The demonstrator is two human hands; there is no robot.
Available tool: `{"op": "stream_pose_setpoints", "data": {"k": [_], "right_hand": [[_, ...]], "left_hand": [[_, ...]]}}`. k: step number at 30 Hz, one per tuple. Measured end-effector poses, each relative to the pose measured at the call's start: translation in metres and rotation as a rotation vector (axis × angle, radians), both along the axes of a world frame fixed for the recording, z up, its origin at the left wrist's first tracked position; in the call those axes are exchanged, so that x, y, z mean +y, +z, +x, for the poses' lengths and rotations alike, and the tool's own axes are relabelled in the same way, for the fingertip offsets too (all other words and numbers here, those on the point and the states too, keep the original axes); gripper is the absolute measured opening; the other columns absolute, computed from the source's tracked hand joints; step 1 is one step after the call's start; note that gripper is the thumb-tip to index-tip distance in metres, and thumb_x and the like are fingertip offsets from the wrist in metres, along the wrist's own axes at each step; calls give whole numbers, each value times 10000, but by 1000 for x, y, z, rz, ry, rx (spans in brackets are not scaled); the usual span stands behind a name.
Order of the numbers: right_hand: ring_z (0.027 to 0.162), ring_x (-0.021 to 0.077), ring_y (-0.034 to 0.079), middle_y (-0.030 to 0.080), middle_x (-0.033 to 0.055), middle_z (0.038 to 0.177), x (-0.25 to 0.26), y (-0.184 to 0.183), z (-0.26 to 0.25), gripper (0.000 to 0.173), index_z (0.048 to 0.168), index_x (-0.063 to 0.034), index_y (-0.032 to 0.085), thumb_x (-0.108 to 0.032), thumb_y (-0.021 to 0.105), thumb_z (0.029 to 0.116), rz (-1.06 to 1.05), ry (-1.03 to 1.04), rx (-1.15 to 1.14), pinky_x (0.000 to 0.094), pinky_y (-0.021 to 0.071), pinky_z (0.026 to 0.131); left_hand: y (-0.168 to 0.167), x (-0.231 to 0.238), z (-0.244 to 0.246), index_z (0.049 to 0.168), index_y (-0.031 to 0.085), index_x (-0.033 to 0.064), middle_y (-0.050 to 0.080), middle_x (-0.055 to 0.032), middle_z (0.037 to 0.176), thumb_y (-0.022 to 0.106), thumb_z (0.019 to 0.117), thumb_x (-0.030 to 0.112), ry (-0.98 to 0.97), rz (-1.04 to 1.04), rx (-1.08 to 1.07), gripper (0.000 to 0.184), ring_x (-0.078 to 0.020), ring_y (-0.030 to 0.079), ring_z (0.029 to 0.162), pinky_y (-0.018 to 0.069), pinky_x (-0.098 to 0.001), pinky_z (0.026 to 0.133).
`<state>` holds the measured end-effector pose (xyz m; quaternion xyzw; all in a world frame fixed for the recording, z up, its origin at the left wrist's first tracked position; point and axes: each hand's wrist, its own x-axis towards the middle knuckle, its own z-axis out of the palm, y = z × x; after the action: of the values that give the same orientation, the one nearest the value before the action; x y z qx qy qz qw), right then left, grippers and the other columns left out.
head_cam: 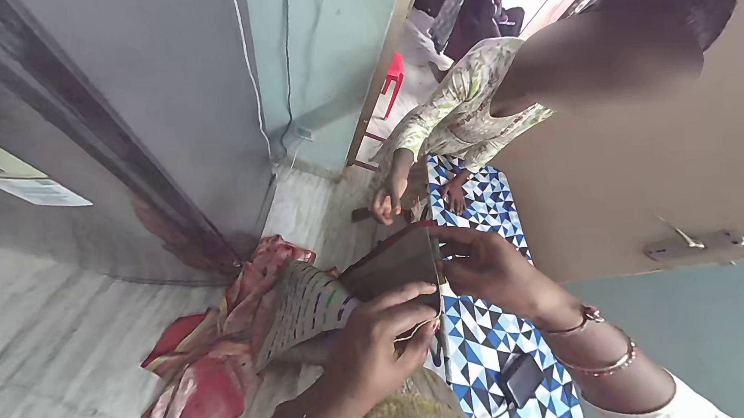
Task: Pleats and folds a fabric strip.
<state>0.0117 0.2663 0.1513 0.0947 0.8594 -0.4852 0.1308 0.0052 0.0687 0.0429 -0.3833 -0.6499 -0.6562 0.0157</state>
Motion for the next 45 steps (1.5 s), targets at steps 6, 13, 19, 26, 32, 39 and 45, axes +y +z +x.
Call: {"op": "stream_pose_setpoints", "data": {"k": [6,13,19,26,32,39,45], "right_hand": [[719,32,662,704,35,1073,-2,-5,-3,489,1389,3,544,-56,638,913,-64,-1,11,182,556,597],[707,30,659,705,25,1040,1,-6,-5,488,1388,4,540,-59,636,914,-92,6,0,183,560,599],[746,31,676,709,33,1077,2,-8,-5,484,1385,10,534,-59,633,916,-142,-2,0,179,566,615],[753,34,683,696,27,1105,1,-5,-3,573,1416,16,491,-91,677,885,-177,-12,-33,178,575,624],[794,55,698,682,58,1148,4,-2,-4,609,1448,2,462,-67,683,885,-111,77,-75,202,590,644],[995,131,690,619,179,1276,-4,-3,-5,530,1398,19,558,-83,682,893,131,362,90,257,588,858],[1018,307,706,686,193,1152,-29,-16,39,352,1272,23,646,-12,603,924,558,623,475,375,598,843]], "left_hand": [[-4,1,0,937,767,46,725,-92,1241,680,942,160,20,6,6,143,-42,683,1109,528,-148,941],[-5,5,-2,935,768,53,722,-77,1250,671,947,157,13,-10,14,143,-35,686,1093,533,-150,929],[-6,6,-3,935,765,60,725,-77,1243,668,949,168,12,-21,23,146,-36,686,1090,533,-150,921],[-7,10,-5,923,764,55,732,-75,1220,665,950,174,8,-23,22,157,-33,694,1055,542,-149,893],[-9,9,-4,932,767,50,734,-86,1215,670,940,177,9,-40,29,160,-47,694,1079,538,-162,918],[-11,-10,-5,978,758,29,743,-86,1179,677,955,160,-76,-60,54,155,-42,677,1111,525,-159,956],[-18,-38,6,971,757,90,755,-18,1045,659,992,227,-162,-140,140,170,-31,685,1035,534,-156,932]]}}
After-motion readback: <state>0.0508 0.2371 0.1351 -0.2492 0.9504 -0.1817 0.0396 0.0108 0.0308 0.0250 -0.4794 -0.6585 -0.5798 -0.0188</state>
